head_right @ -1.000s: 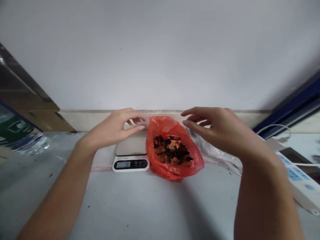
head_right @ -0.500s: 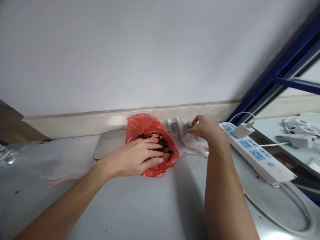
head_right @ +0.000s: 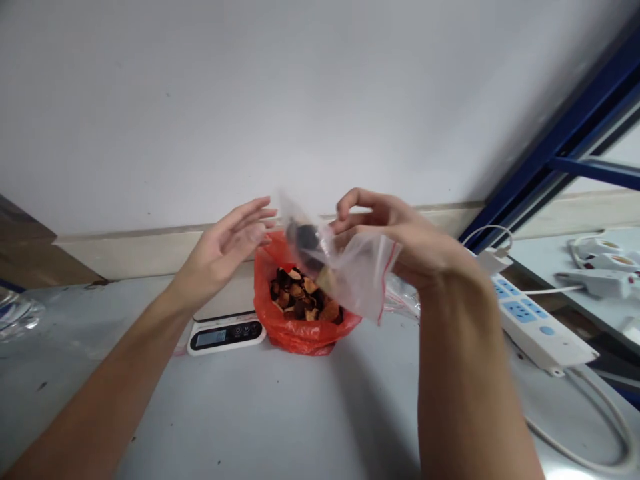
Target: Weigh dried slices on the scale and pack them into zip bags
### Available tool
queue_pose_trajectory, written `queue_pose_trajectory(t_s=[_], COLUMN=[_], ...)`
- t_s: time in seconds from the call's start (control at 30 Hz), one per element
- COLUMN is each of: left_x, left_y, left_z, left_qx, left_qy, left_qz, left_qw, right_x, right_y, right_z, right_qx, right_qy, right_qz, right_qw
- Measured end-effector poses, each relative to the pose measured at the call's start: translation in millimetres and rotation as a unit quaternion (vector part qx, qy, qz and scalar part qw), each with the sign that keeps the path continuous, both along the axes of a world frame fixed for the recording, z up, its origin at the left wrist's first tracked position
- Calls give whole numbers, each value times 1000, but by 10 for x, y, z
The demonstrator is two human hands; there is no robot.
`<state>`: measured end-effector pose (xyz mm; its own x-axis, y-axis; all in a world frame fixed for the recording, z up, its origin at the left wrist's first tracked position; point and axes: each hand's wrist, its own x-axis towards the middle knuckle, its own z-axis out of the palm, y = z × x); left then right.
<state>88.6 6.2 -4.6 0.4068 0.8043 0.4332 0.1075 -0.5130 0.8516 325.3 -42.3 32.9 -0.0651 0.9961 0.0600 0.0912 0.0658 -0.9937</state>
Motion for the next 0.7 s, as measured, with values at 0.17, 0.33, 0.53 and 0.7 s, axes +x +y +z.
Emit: queue_pose_trajectory(t_s=[0.17,0.33,0.53,0.7], left_x=[-142,-347,-519,-685], left_y=[44,161,206,211], left_z=[79,55,38,80], left_qx=[-54,46,108,39], left_qy=[11,69,140,292], left_qz=[-32,140,225,206], left_qw=[998,987,958,933], right_x=[-271,-310,-387,-460], right_y=[146,219,258,274], right_z=[-147,-232,-256,-298], right_qx=[-63,-112,-132,-120], right_qy=[86,66,-53,-51], right_qz=[105,131,172,189], right_qw=[989,983,975,973])
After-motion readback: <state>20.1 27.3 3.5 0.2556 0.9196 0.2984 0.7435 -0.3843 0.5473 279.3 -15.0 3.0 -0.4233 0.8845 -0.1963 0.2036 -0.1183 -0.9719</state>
